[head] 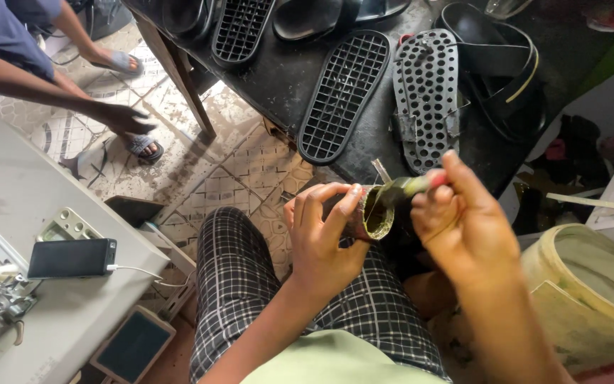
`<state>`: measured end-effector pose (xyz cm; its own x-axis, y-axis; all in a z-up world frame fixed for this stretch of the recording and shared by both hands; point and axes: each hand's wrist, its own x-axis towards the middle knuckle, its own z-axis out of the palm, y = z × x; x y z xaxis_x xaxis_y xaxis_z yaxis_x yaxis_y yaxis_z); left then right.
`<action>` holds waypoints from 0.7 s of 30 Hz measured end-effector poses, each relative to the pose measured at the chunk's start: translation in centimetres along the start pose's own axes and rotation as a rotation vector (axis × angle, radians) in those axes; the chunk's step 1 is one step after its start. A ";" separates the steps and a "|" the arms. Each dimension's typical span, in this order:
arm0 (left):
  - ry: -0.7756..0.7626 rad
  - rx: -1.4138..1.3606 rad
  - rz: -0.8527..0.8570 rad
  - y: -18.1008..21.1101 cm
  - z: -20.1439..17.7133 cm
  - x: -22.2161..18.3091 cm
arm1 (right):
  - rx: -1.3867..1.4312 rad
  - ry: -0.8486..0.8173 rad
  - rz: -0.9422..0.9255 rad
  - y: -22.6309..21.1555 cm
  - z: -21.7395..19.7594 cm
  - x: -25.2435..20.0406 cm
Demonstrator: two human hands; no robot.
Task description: Applying adhesive to the grid of a rubber shoe sole using a brush.
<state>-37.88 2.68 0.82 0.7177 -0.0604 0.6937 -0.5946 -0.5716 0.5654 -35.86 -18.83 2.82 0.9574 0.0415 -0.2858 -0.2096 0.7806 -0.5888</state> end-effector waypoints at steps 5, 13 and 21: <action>-0.014 -0.011 -0.045 0.0 0.1 0.0 | 0.008 -0.099 -0.223 -3.2 4.0 -2.0; -0.006 -0.078 -0.042 0.7 0.5 1.6 | -0.838 -0.103 -0.760 -2.8 3.5 -4.1; -0.034 -0.015 -0.003 2.0 1.7 2.1 | -0.970 -0.001 -0.832 -1.1 4.0 -5.6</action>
<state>-36.95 -0.01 2.69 0.7309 -0.0865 0.6769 -0.5980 -0.5592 0.5742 -40.23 -17.46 8.10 0.8694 -0.2378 0.4332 0.3920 -0.2020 -0.8975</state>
